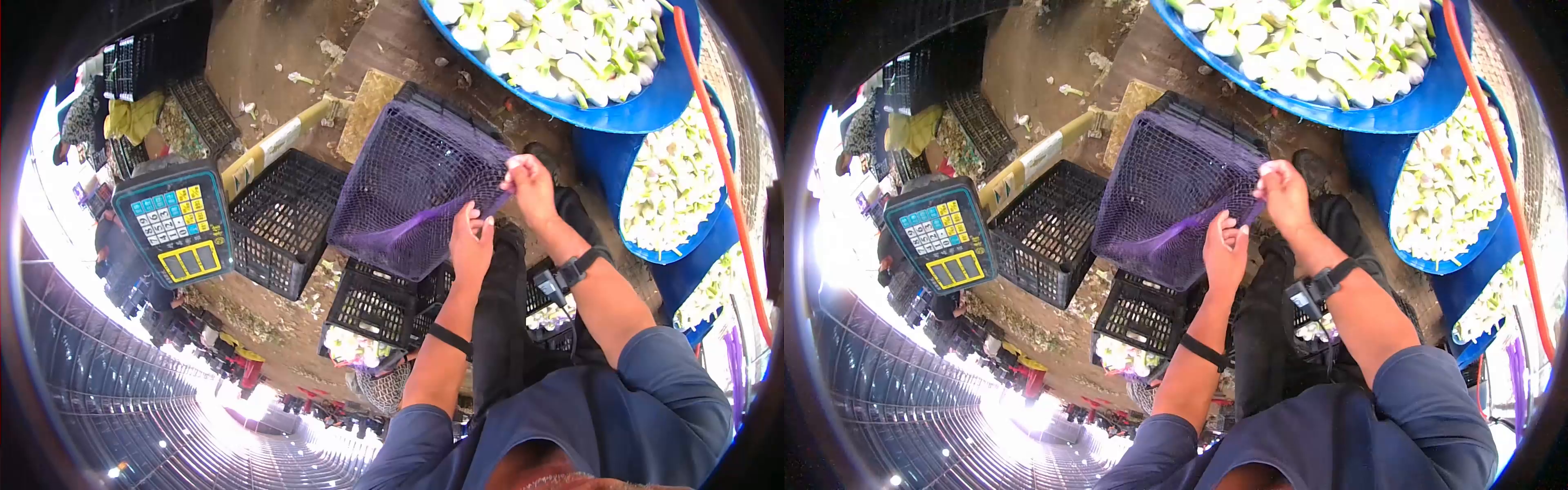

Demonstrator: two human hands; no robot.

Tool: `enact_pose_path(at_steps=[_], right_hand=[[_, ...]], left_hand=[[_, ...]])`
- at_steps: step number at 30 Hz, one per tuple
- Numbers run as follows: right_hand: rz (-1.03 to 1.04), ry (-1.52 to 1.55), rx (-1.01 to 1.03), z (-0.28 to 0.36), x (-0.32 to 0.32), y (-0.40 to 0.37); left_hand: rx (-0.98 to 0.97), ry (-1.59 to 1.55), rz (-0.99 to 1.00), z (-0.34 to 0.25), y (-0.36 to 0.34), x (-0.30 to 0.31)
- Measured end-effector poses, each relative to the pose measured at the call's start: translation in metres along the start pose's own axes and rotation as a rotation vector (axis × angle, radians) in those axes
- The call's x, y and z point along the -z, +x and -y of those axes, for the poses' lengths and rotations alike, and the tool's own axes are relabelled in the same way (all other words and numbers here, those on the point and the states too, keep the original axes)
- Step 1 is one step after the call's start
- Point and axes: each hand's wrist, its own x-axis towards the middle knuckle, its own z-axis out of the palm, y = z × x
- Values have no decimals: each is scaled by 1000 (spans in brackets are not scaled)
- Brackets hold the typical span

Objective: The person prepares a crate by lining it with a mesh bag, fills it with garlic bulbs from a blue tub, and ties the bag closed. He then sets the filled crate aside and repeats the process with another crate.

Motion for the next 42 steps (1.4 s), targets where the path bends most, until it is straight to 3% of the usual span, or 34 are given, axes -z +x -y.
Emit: enact_pose_path(at_steps=[1, 3, 5, 7, 8, 9, 11, 12, 13, 15, 16, 17, 19, 21, 23, 24, 25, 28, 29, 31, 33, 35, 40, 42], right_hand=[[-23, -28, -25, 5, 11, 5], [-28, -124, -5, -1, 21, 21], [-30, -210, 13, -9, 28, 36], [-157, -494, 169, -22, 28, 49], [-219, -547, 373, -32, 30, 52], [-227, -540, 359, -36, 31, 51], [-164, -94, 25, -29, 35, 41], [-152, -133, 43, -16, 35, 31], [-161, -130, 40, -21, 40, 30], [35, 6, -90, -26, 52, 24], [122, 55, -260, -22, 59, 22], [110, 62, -254, -16, 66, 20], [305, 162, -416, -4, 73, 12], [392, 214, -397, -9, 77, 17], [177, 71, -181, -19, 78, 26], [79, -46, -33, -42, 80, 43], [50, -107, -73, -45, 78, 54], [55, -86, -65, -69, 67, 87], [97, -65, -23, -78, 65, 95], [227, 54, -32, -87, 61, 104], [241, -173, -110, -75, 65, 104], [267, -183, -143, -66, 64, 104], [371, -191, -156, -51, 60, 107], [450, -377, -135, -47, 58, 111]], left_hand=[[-9, 2, 5, -5, 6, 5], [-340, 330, -80, -12, 22, 19], [-818, 575, -280, -42, 65, 36], [-899, 660, -310, -82, 105, 45], [-960, 751, -227, -101, 123, 45], [-1017, 838, -135, -110, 142, 43], [-992, 1053, 85, -104, 175, 34], [-859, 1253, 257, -107, 182, 34], [-857, 1184, 284, -109, 191, 34], [-717, 1147, 419, -114, 202, 37], [-768, 1106, 399, -114, 204, 36], [-781, 1107, 407, -116, 205, 33], [-631, 1061, 371, -122, 203, 29], [-706, 1108, 334, -126, 207, 23], [-594, 1098, 431, -127, 214, 22], [-656, 1127, 445, -125, 219, 21], [-650, 1137, 448, -123, 223, 21], [-498, 1030, 655, -128, 245, 24], [-485, 1044, 642, -130, 251, 30], [-237, 644, 885, -137, 261, 42], [-201, 654, 887, -144, 265, 55], [-139, 463, 873, -140, 273, 68], [-248, 415, 750, -131, 294, 86], [-256, 340, 748, -119, 309, 87]])
